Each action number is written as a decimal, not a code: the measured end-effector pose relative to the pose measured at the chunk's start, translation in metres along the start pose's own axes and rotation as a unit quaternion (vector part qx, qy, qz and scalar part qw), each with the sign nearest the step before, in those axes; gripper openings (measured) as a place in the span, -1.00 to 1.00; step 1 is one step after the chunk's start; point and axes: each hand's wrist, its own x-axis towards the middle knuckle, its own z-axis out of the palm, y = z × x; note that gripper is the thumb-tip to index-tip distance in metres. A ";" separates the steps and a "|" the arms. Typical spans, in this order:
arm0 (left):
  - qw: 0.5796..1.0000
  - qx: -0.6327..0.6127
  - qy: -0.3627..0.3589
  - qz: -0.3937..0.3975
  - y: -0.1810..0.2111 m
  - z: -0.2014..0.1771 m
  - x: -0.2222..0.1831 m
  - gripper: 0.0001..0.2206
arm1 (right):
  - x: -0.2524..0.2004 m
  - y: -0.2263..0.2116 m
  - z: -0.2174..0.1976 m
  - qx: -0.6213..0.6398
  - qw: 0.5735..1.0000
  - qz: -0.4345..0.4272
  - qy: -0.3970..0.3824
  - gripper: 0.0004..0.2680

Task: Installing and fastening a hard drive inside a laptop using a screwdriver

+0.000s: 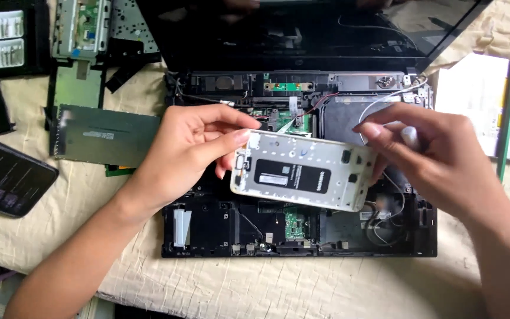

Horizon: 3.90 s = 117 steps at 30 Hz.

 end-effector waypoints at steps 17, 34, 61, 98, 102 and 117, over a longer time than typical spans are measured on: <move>0.972 0.208 0.023 0.108 0.000 0.020 -0.007 -0.69 | 0.019 0.048 -0.037 -0.113 0.961 -0.233 0.100 -0.76; 0.886 0.406 0.032 0.223 -0.033 0.024 -0.010 -0.08 | 0.062 0.094 -0.036 -0.208 0.907 -0.331 0.159 -0.82; 0.872 0.431 0.052 0.225 -0.032 0.026 -0.010 -0.07 | 0.075 0.092 -0.027 -0.218 0.900 -0.338 0.170 -0.83; 0.903 0.378 0.036 0.198 -0.032 0.026 -0.012 -0.11 | 0.073 0.097 -0.032 -0.211 0.907 -0.324 0.168 -0.90; 0.903 0.381 0.039 0.196 -0.031 0.026 -0.012 -0.11 | 0.075 0.099 -0.032 -0.213 0.906 -0.321 0.176 -0.88; 0.905 0.330 0.068 0.258 -0.021 0.025 -0.015 0.03 | 0.014 0.045 -0.024 0.033 0.942 -0.280 0.182 -0.74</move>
